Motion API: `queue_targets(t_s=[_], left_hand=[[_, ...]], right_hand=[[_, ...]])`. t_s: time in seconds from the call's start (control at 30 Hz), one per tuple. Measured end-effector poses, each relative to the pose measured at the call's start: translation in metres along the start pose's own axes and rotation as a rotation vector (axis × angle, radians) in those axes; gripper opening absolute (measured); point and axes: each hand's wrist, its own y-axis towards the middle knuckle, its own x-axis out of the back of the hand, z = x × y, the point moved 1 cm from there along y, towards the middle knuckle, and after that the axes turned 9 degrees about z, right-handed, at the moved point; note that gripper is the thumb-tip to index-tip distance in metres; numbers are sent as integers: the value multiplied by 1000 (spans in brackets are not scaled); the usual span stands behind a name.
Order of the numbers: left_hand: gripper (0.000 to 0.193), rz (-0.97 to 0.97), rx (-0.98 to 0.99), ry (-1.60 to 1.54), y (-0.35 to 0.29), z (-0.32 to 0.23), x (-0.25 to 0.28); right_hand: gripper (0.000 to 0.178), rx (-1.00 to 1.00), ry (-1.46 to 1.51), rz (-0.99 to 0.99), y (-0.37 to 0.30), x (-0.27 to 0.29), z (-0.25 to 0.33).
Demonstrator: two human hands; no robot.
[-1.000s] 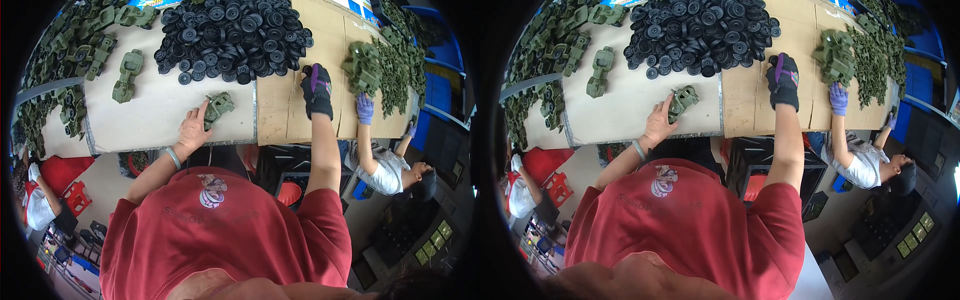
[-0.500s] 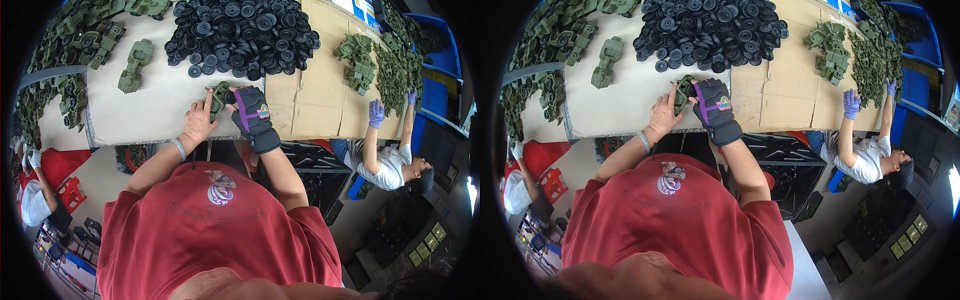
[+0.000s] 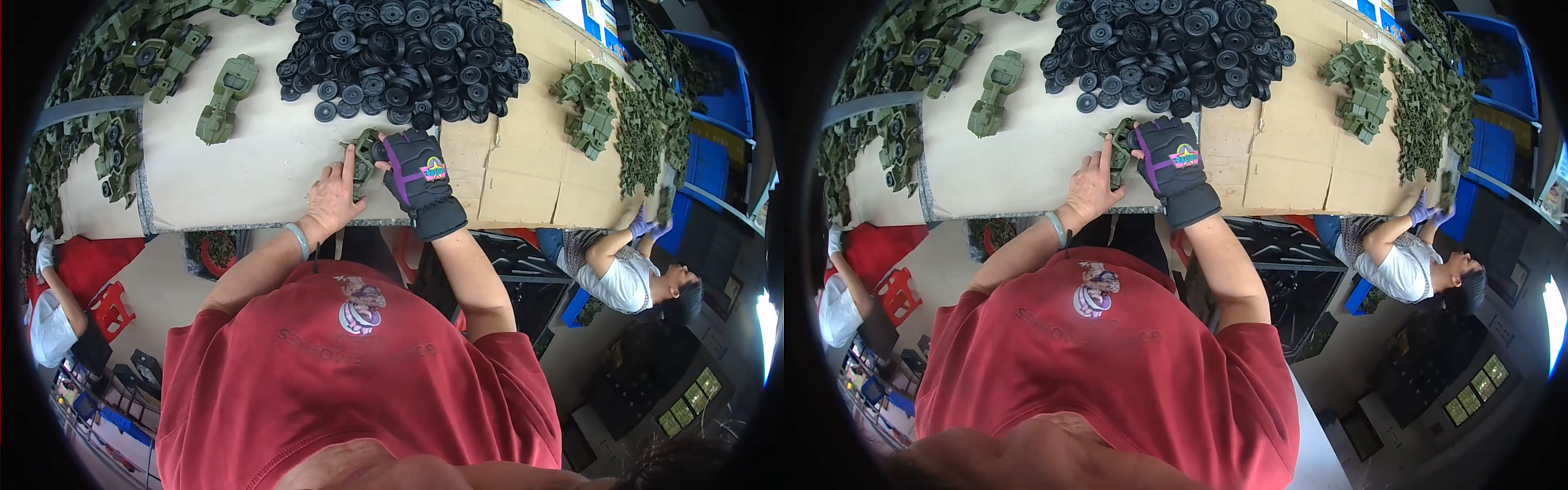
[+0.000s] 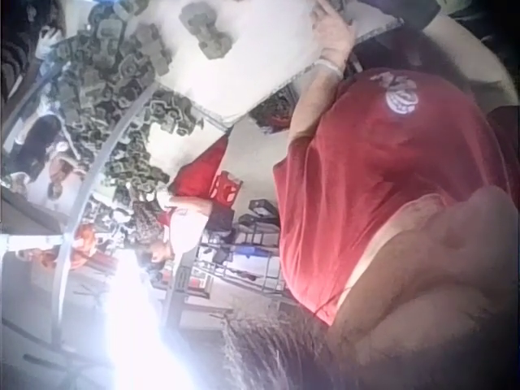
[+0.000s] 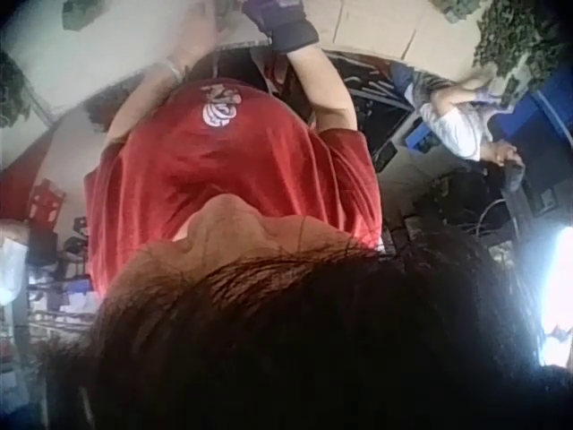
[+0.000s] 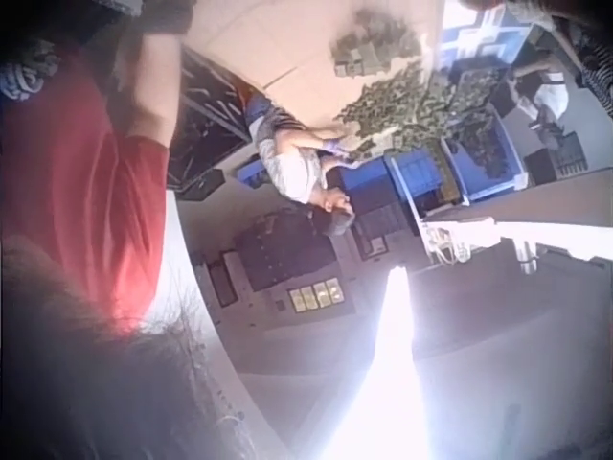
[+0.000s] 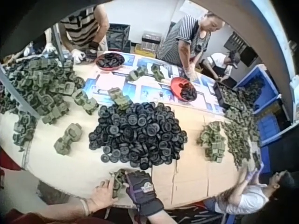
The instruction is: The person assembles small plastic toy cars by hand, attaching toy wheels and plastic components to toy car bodies at a factory workbench.
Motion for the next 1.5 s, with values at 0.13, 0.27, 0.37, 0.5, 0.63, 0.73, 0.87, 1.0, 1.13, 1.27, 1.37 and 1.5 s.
queue_targets(t_s=[0.13, 0.27, 0.37, 0.5, 0.63, 0.73, 0.87, 1.0, 1.13, 1.27, 1.37, 1.5], left_hand=[[130, 22, -77, -209, 1, 13, -4], [139, 123, 17, -245, -21, 18, -7], [139, 42, -30, -202, -23, 17, -15], [141, 89, -22, -192, -17, 19, -12], [143, -8, -76, -215, -15, 40, -47], [143, -36, -103, -241, -13, 37, -45], [143, 18, -88, -271, -14, 32, -33], [142, 31, -49, -303, -12, 29, -43], [142, -71, -60, -284, -11, 29, -55], [134, -59, -88, -438, -14, 25, -45], [124, -122, -32, -597, -12, 28, -35], [111, -473, 155, -816, -3, 28, -39]], right_hand=[[55, -7, 57, 32, 2, 3, -5], [60, 51, 245, -26, -9, 7, 1], [50, -1, 331, -169, 8, 5, 7], [29, 44, 176, -286, 63, -30, 16], [34, 24, 0, -75, 79, -34, 39], [22, 96, -78, -45, 86, -30, 40], [19, -247, 109, -95, 84, -52, 25], [22, -215, 79, 56, 91, -49, 22], [25, -141, 65, 201, 96, -44, 21], [26, -51, 95, 148, 96, -43, 22], [27, 31, 171, -92, 87, -31, 20], [34, -154, -37, -223, 87, 3, -3]])
